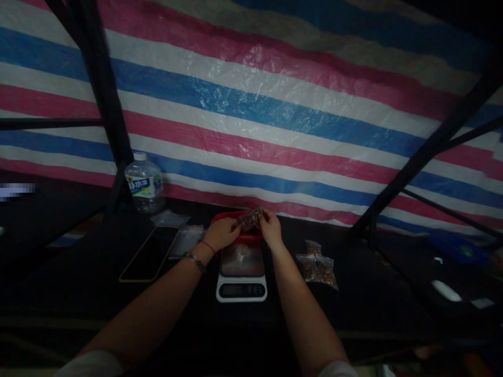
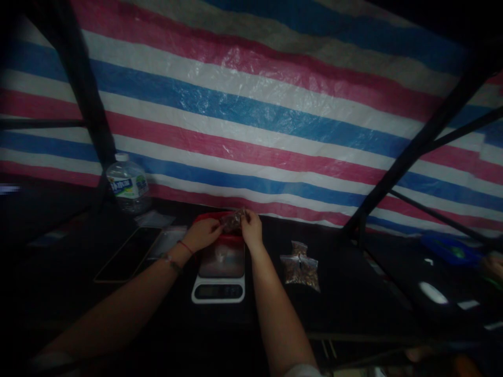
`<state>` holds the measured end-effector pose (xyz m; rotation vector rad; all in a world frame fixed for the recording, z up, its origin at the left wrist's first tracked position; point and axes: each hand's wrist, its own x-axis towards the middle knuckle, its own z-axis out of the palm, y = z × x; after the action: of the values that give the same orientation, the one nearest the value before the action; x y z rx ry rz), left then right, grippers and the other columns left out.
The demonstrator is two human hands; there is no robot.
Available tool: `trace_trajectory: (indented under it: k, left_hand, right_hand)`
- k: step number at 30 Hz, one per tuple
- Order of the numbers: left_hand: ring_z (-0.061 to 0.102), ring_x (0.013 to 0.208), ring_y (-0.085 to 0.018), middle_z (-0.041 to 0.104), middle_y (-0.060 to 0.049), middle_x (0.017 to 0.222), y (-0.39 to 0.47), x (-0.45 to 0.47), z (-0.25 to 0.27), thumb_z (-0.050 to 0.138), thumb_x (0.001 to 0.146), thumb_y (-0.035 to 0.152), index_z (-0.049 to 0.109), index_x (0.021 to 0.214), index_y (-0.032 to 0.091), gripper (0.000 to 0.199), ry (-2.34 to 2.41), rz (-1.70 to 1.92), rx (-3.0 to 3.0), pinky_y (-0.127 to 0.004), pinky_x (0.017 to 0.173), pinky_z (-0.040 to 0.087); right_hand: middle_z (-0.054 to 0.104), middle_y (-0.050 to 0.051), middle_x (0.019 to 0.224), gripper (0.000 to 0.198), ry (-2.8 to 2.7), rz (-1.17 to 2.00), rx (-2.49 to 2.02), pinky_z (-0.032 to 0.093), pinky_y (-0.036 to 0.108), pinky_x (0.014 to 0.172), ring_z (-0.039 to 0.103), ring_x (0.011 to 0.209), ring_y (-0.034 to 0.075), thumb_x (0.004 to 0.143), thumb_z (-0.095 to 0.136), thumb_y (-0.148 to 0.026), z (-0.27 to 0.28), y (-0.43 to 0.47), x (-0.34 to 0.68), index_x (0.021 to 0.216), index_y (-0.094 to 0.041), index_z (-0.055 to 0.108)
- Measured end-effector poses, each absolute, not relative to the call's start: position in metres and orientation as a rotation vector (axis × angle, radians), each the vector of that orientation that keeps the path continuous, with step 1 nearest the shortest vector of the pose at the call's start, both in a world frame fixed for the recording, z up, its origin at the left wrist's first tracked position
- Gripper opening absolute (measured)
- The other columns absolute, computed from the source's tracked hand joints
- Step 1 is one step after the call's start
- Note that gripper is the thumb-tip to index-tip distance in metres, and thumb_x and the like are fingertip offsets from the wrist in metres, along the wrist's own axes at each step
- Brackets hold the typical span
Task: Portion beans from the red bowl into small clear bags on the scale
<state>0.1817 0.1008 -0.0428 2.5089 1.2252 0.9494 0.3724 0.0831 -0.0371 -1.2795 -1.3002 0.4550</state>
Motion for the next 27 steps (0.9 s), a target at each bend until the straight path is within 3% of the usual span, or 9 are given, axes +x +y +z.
trace_trajectory:
  k: [3,7,14,21,27]
  left_hand:
    - [0.064,0.082,-0.023,0.071,-0.008,0.088,0.099,0.181,-0.046,0.058,0.076,0.032,0.071,0.084,0.021,0.019,1.118,0.892,2.535,-0.03,0.073,0.045]
    - [0.064,0.081,-0.023,0.072,-0.008,0.083,0.099,0.18,-0.047,0.06,0.074,0.031,0.073,0.077,0.022,0.015,1.015,0.845,2.558,-0.031,0.077,0.046]
    - [0.064,0.083,-0.021,0.071,-0.007,0.082,0.1,0.183,-0.041,0.052,0.081,0.022,0.072,0.075,0.022,0.02,0.902,0.843,2.68,-0.031,0.082,0.044]
    - [0.064,0.082,-0.021,0.071,-0.006,0.083,0.096,0.183,-0.038,0.051,0.081,0.02,0.071,0.078,0.022,0.021,0.83,0.778,2.808,-0.031,0.077,0.044]
    - [0.064,0.081,-0.02,0.071,-0.006,0.082,0.096,0.182,-0.039,0.054,0.08,0.021,0.072,0.077,0.022,0.018,0.852,0.808,2.747,-0.03,0.079,0.044]
  right_hand:
    - [0.068,0.009,0.1,0.027,-1.544,0.112,-1.367,0.045,0.041,0.093,0.06,0.096,0.023,0.079,0.052,-0.018,-0.028,0.083,0.378,0.101,-0.018,0.067]
    - [0.067,0.01,0.108,0.032,-1.638,-0.061,-1.37,0.045,0.04,0.093,0.06,0.1,0.023,0.081,0.051,-0.017,-0.023,0.079,0.38,0.11,-0.018,0.064]
    - [0.069,0.01,0.094,0.024,-1.789,-0.149,-1.442,0.047,0.037,0.084,0.062,0.088,0.023,0.085,0.049,-0.016,-0.021,0.075,0.379,0.096,-0.018,0.07]
    - [0.069,0.011,0.088,0.021,-1.849,-0.172,-1.541,0.047,0.038,0.079,0.062,0.083,0.025,0.079,0.057,-0.013,-0.023,0.081,0.384,0.093,-0.018,0.072]
    - [0.067,0.01,0.089,0.023,-1.796,-0.219,-1.451,0.045,0.038,0.084,0.059,0.087,0.024,0.084,0.05,-0.012,-0.014,0.082,0.379,0.09,-0.018,0.071]
